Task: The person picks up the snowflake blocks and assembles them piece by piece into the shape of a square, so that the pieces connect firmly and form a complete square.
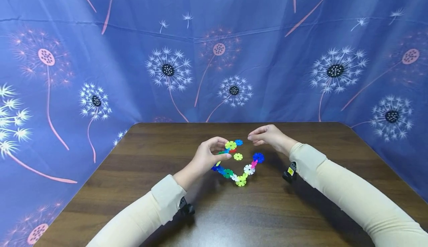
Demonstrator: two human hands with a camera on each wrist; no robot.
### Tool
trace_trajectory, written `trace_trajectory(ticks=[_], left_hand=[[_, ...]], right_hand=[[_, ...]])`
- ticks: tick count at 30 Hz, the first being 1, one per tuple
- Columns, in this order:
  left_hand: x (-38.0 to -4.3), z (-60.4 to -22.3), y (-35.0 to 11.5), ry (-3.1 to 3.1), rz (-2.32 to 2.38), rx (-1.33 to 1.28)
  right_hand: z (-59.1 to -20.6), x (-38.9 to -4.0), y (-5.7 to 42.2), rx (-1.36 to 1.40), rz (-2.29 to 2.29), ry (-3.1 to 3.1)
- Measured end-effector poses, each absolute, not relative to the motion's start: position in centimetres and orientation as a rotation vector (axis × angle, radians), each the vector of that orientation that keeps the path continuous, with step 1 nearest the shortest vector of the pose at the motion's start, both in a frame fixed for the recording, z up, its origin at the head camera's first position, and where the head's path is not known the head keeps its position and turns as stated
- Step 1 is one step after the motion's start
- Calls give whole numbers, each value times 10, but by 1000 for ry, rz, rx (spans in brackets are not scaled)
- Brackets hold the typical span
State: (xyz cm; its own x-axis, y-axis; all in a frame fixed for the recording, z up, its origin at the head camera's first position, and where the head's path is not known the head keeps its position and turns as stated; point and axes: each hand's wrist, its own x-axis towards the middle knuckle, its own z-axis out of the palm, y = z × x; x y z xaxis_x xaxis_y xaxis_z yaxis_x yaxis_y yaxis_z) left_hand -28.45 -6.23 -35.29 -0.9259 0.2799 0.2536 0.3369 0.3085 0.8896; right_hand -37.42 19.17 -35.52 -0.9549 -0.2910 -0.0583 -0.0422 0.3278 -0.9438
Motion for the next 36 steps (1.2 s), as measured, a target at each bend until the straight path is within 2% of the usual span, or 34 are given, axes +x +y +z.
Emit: trace_trajectory(ticks=[7,14,22,36], left_hand=[[-282,-354,-67,-2460,-1831,-553],[-281,-361,-69,-2448,-1912,-501],[-282,-363,-71,-2399,-1938,-436],[-285,-370,-68,-2297,-2002,-256]], right_hand=[[-369,-411,184,-309,-1606,2409],[-380,-430,170,-257,-1545,2401],[-391,-437,154,-264,-1421,2515],[-386,-439,142,-296,-1145,2714]])
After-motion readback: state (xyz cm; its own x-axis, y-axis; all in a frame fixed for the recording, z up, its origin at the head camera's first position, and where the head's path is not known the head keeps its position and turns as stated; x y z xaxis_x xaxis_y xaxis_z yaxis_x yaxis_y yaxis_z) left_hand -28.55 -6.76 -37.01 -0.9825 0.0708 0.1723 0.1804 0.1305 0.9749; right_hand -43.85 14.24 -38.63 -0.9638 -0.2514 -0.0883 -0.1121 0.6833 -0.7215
